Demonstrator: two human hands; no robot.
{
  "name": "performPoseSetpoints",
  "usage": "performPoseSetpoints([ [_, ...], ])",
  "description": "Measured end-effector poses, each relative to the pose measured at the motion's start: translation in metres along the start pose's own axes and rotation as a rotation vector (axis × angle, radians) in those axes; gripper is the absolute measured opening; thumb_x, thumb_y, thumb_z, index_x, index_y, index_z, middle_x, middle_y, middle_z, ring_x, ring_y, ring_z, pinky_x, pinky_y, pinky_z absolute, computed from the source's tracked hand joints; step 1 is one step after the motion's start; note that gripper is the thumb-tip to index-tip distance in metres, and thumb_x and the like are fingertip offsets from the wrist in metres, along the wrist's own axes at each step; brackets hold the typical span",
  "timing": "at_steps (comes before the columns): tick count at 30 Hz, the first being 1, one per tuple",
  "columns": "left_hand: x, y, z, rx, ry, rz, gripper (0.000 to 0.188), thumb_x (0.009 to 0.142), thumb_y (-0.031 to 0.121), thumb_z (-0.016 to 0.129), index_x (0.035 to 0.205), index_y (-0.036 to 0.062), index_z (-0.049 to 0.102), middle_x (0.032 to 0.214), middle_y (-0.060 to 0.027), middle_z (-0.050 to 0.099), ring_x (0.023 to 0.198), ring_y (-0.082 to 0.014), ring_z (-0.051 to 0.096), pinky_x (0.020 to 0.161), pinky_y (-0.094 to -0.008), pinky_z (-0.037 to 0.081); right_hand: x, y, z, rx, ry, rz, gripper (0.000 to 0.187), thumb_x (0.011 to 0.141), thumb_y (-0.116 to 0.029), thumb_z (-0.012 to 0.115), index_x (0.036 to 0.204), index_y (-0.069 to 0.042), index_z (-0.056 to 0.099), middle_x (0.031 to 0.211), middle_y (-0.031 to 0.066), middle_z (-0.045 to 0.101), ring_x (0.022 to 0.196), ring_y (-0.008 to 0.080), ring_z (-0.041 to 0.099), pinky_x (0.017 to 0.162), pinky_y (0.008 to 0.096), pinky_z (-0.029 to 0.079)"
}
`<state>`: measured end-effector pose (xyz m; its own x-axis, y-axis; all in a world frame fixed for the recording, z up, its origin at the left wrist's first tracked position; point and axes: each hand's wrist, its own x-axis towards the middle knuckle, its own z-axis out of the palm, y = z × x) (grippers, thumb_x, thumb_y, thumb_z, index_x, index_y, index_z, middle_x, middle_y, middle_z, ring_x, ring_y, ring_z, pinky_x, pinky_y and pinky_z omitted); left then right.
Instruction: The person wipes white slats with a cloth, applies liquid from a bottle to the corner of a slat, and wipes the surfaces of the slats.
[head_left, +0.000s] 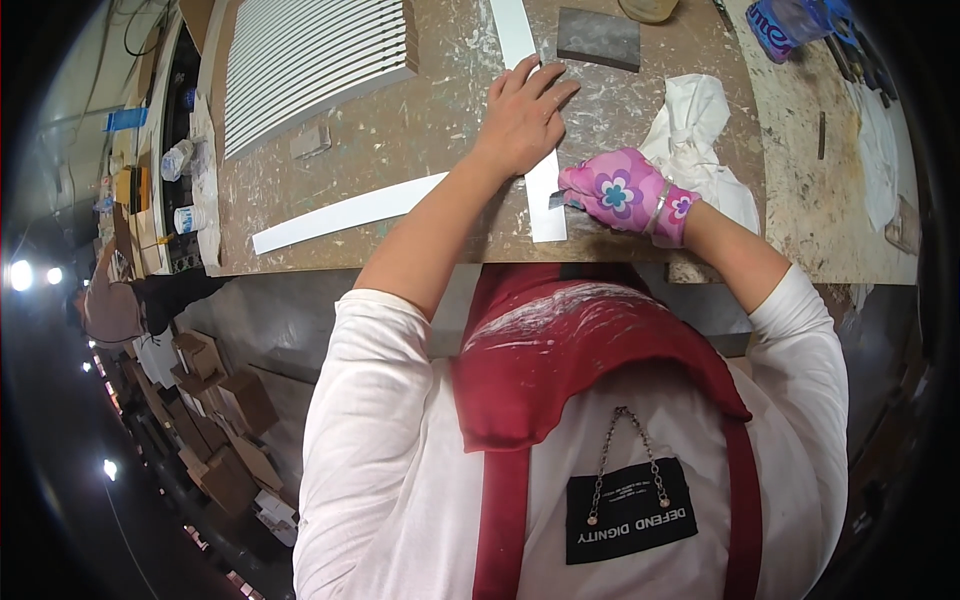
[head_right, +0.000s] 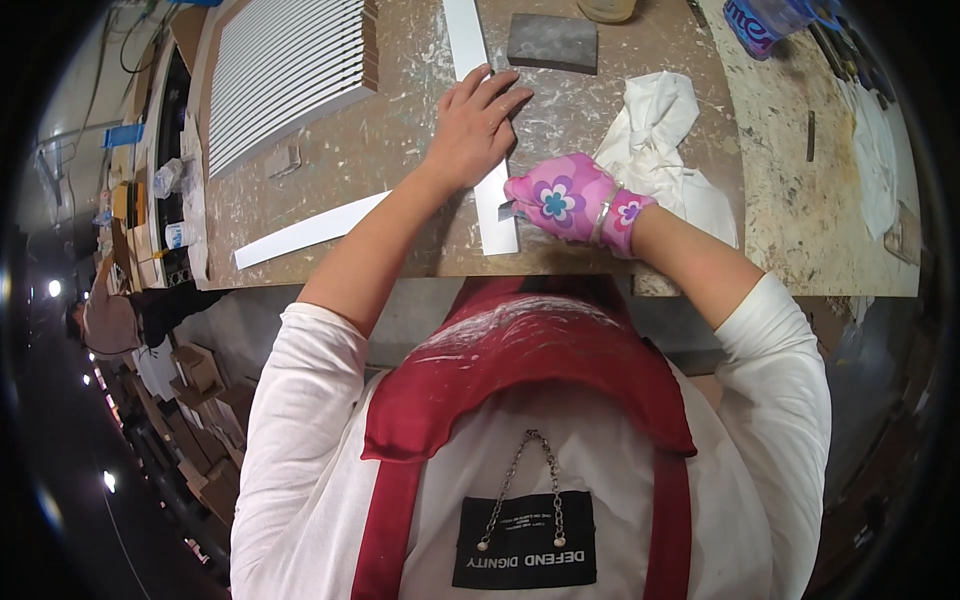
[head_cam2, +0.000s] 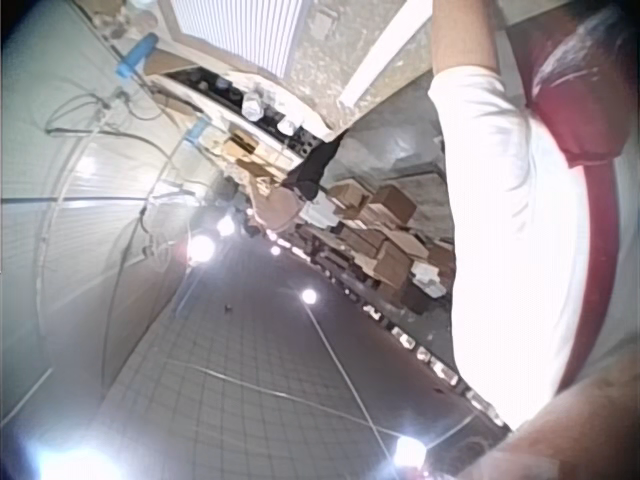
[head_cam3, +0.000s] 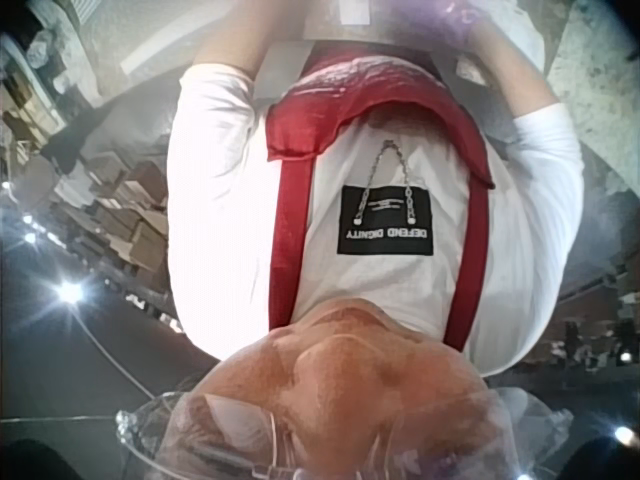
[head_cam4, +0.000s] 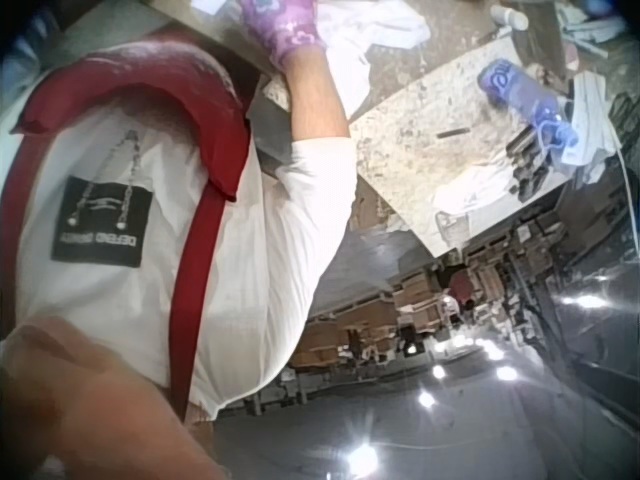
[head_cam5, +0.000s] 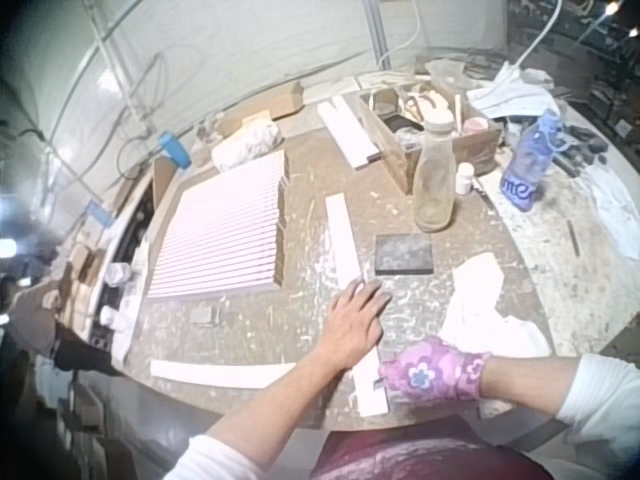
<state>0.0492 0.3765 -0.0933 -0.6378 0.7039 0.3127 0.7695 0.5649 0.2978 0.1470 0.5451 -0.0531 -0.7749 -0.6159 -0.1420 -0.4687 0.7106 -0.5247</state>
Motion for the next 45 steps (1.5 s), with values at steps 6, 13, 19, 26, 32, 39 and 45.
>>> performPoseSetpoints([
  [6, 0.000, 0.000, 0.000, -0.009, 0.009, 0.012, 0.042, 0.084, 0.016, 0.049, 0.125, 0.0192, 0.056, 0.135, -0.0049, 0.050, 0.133, -0.0319, 0.037, 0.108, -0.0484, 0.028, -0.008, -0.002, 0.017, 0.110, 0.016, 0.061, 0.011, 0.090, -0.023, 0.054, 0.088, -0.013, 0.060, 0.077, 0.0097, 0.066, 0.067, 0.0314, 0.063, 0.058, 0.0418, 0.049],
  [13, 0.000, 0.001, -0.002, -0.014, -0.013, -0.002, 0.042, 0.084, 0.016, 0.048, 0.125, 0.0184, 0.056, 0.136, -0.0052, 0.049, 0.133, -0.0323, 0.036, 0.108, -0.0485, 0.028, -0.012, -0.009, 0.009, 0.089, 0.008, 0.076, 0.015, 0.093, -0.023, 0.051, 0.093, -0.011, 0.061, 0.081, 0.0116, 0.066, 0.071, 0.0316, 0.064, 0.060, 0.0401, 0.049],
  [19, 0.001, 0.003, -0.002, -0.032, -0.008, -0.019, 0.043, 0.082, 0.016, 0.048, 0.124, 0.0161, 0.056, 0.134, -0.0068, 0.051, 0.133, -0.0321, 0.037, 0.108, -0.0485, 0.028, -0.027, -0.002, 0.003, 0.273, 0.368, 0.156, 0.019, 0.092, -0.012, 0.053, 0.108, -0.003, 0.060, 0.091, 0.0155, 0.067, 0.080, 0.0317, 0.066, 0.069, 0.0397, 0.052],
  [26, 0.004, 0.005, -0.009, -0.068, -0.022, -0.064, 0.045, 0.079, 0.015, 0.050, 0.124, 0.0122, 0.055, 0.133, -0.0075, 0.052, 0.132, -0.0311, 0.040, 0.107, -0.0473, 0.029, -0.076, -0.025, -0.028, 0.902, 0.338, 0.595, 0.025, 0.094, -0.010, 0.056, 0.117, 0.000, 0.059, 0.096, 0.0088, 0.067, 0.080, 0.0160, 0.064, 0.070, 0.0265, 0.050],
  [32, 0.010, 0.004, -0.010, -0.025, -0.012, -0.006, 0.045, 0.078, 0.016, 0.051, 0.123, 0.0123, 0.055, 0.131, -0.0074, 0.052, 0.131, -0.0312, 0.040, 0.106, -0.0466, 0.030, -0.072, -0.013, 0.011, 0.499, 0.397, 0.298, 0.019, 0.094, -0.017, 0.056, 0.107, -0.005, 0.063, 0.087, 0.0083, 0.067, 0.076, 0.0188, 0.064, 0.067, 0.0296, 0.051],
  [39, 0.010, 0.002, -0.011, -0.026, -0.034, -0.012, 0.045, 0.078, 0.017, 0.051, 0.123, 0.0127, 0.055, 0.131, -0.0074, 0.050, 0.131, -0.0307, 0.039, 0.106, -0.0469, 0.029, -0.029, -0.029, 0.016, 0.061, 0.239, 0.200, 0.016, 0.091, -0.024, 0.053, 0.093, -0.010, 0.061, 0.077, 0.0101, 0.066, 0.070, 0.0307, 0.065, 0.061, 0.0412, 0.052],
  [45, 0.007, 0.002, -0.009, -0.039, -0.014, -0.028, 0.044, 0.078, 0.018, 0.050, 0.122, 0.0122, 0.057, 0.129, -0.0070, 0.052, 0.131, -0.0301, 0.039, 0.106, -0.0458, 0.029, -0.020, -0.024, 0.007, 0.030, 0.107, 0.116, 0.018, 0.091, -0.026, 0.054, 0.091, -0.010, 0.060, 0.076, 0.0105, 0.066, 0.071, 0.0309, 0.066, 0.058, 0.0427, 0.051],
])
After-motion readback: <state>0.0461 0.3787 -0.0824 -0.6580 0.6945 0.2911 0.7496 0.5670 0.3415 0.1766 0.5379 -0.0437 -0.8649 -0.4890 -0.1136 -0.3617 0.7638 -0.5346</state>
